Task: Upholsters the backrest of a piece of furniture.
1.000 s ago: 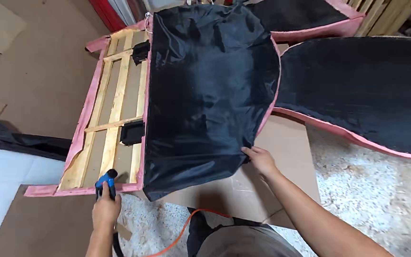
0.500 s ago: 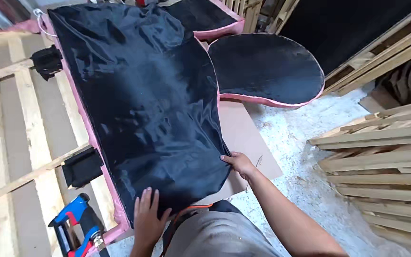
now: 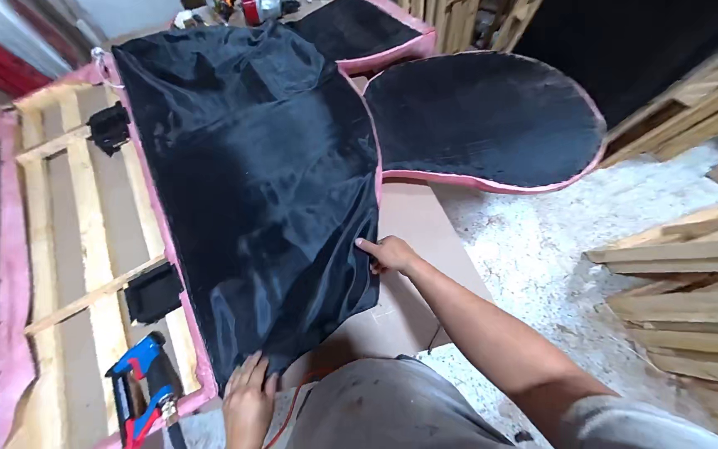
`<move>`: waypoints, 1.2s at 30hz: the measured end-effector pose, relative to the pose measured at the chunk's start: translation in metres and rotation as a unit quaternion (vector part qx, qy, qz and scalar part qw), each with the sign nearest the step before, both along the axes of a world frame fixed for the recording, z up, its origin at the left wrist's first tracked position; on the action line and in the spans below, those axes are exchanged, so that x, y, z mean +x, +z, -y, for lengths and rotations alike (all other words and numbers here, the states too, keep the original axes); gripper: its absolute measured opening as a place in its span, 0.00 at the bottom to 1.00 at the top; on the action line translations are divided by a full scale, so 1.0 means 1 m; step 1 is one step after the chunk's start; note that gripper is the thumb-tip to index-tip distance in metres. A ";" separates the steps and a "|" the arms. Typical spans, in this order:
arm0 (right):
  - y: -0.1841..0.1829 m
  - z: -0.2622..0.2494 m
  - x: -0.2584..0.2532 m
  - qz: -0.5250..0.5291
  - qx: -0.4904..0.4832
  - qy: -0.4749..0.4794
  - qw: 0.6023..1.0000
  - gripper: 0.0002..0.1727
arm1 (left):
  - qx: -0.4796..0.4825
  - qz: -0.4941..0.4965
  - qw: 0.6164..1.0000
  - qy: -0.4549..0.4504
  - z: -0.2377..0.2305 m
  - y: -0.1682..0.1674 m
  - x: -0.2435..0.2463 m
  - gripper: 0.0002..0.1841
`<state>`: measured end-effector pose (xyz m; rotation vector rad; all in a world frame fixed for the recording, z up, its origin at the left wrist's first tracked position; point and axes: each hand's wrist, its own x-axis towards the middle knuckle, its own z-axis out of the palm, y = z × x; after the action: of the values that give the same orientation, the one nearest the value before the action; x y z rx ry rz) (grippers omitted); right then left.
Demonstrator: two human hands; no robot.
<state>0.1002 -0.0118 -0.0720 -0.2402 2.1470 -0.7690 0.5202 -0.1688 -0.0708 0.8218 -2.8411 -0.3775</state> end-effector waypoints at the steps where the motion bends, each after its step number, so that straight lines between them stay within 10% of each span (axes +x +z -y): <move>1: -0.003 0.008 0.003 0.007 -0.001 0.020 1.000 0.39 | 0.003 0.005 1.000 0.014 -0.004 0.003 -0.011 0.25; 11: -0.003 -0.049 -0.002 0.115 -0.131 0.022 0.984 0.13 | -0.044 0.036 0.998 0.023 -0.006 -0.032 -0.012 0.20; 21: -0.015 -0.054 0.097 -0.208 0.006 0.275 0.938 0.16 | 0.007 0.021 0.995 -0.101 -0.036 -0.021 -0.179 0.24; 31: 0.001 0.041 0.084 -0.401 -0.141 0.393 0.815 0.19 | 0.015 -0.143 0.986 -0.084 -0.003 0.066 -0.174 0.09; 36: 0.019 0.081 0.076 -0.389 -0.082 0.383 0.834 0.26 | -0.065 -0.165 0.979 -0.101 -0.006 0.067 -0.167 0.11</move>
<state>0.1766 -0.0927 -0.0535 -1.6340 2.3654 -0.3791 0.3533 -0.1628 -0.0039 0.4025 -2.6060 -0.3156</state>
